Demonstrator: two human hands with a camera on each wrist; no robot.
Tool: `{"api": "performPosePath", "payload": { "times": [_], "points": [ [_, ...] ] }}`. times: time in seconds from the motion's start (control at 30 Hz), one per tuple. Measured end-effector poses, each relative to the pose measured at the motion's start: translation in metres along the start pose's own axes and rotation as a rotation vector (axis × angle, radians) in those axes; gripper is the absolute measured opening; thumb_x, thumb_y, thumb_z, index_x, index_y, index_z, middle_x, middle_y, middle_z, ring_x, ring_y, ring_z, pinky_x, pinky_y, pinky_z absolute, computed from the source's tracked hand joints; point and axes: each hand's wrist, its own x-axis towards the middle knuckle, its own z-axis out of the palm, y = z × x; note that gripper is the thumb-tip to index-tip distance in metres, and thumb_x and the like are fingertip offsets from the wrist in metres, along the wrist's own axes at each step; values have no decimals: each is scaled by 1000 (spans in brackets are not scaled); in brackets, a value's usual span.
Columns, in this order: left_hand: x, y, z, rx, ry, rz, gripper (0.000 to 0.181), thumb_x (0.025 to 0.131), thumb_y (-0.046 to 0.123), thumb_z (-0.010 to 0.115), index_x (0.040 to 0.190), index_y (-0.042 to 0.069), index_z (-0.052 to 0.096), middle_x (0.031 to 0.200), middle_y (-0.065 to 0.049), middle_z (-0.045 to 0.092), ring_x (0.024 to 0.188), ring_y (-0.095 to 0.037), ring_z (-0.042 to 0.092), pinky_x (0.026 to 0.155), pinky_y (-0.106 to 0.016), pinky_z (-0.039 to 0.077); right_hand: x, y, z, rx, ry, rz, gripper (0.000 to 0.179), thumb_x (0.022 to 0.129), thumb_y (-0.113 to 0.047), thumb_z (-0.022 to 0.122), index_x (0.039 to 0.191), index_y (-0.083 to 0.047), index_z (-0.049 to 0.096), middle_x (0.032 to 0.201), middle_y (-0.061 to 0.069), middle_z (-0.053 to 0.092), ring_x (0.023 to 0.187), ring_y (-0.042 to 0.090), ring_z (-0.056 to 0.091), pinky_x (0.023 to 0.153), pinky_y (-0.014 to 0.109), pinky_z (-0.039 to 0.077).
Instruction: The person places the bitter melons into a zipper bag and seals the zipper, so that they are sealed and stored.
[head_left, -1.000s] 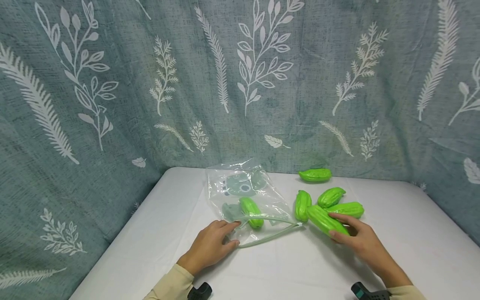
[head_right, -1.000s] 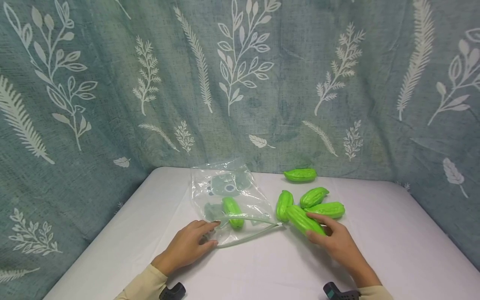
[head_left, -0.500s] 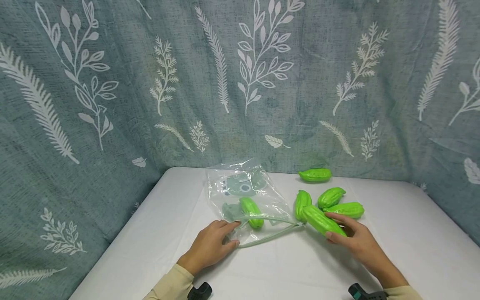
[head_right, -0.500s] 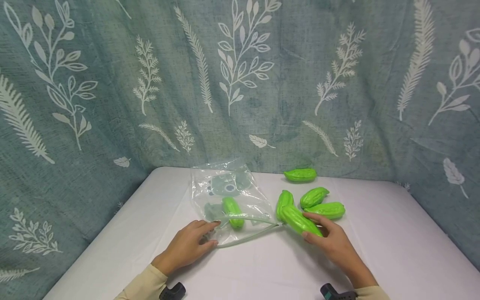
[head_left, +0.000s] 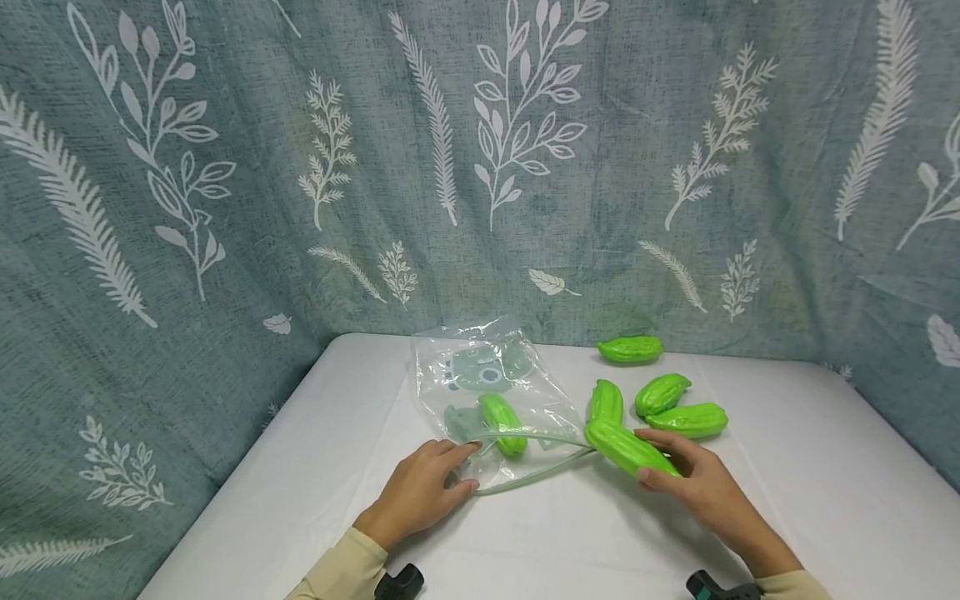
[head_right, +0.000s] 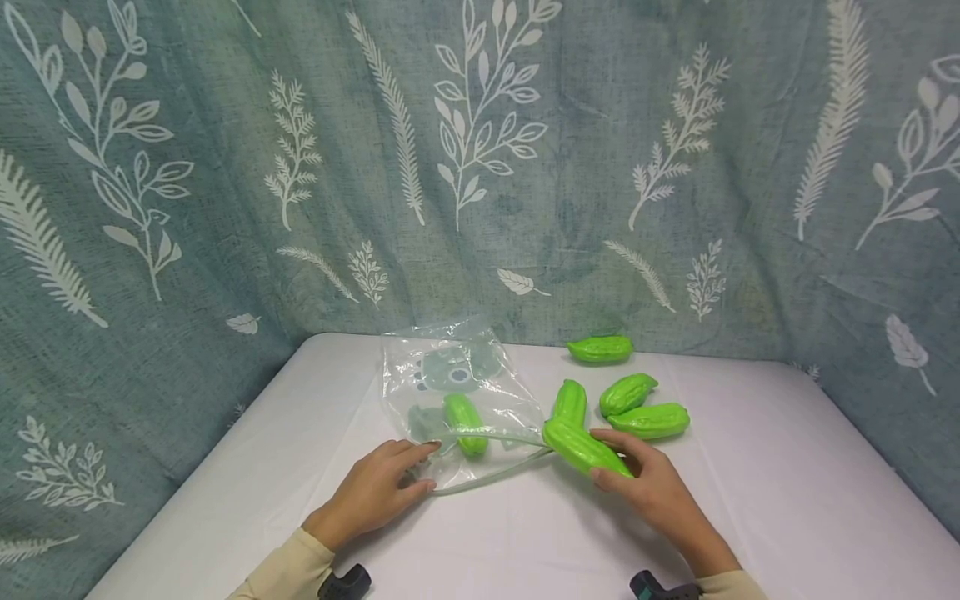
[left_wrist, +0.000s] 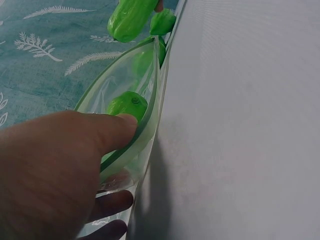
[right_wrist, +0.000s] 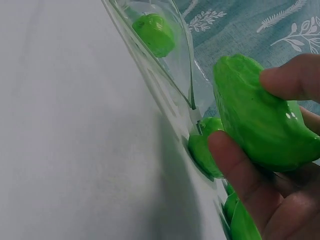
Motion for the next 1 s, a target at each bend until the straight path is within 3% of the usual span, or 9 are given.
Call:
{"api": "performPosePath", "payload": {
  "times": [0.2, 0.4, 0.67, 1.0],
  "points": [
    [0, 0, 0, -2, 7, 3, 51, 89, 35, 74, 137, 20, 64, 109, 4, 68, 99, -15, 61, 79, -37, 53, 1, -2, 3, -107, 10, -24, 56, 92, -14, 74, 141, 2, 52, 141, 26, 49, 112, 0, 52, 85, 24, 52],
    [0, 0, 0, 0, 4, -2, 51, 89, 36, 74, 137, 21, 64, 109, 4, 68, 99, -15, 62, 80, -37, 53, 0, -3, 8, -144, -8, -86, 51, 91, -10, 73, 138, 0, 56, 135, 20, 56, 112, 4, 54, 86, 20, 48],
    [0, -1, 1, 4, 6, -7, 51, 90, 37, 74, 137, 22, 63, 111, 3, 69, 100, -15, 62, 80, -38, 53, 1, 0, 15, -90, -59, -166, 51, 89, -1, 71, 137, 3, 56, 134, 23, 54, 111, 7, 55, 84, 22, 51],
    [1, -1, 0, -3, 8, -2, 51, 90, 37, 74, 137, 22, 63, 109, 3, 69, 99, -16, 62, 78, -37, 53, 2, -2, 25, -133, -86, -161, 49, 88, -7, 73, 135, -2, 60, 135, 18, 59, 118, 3, 54, 93, 16, 43]
  ]
}}
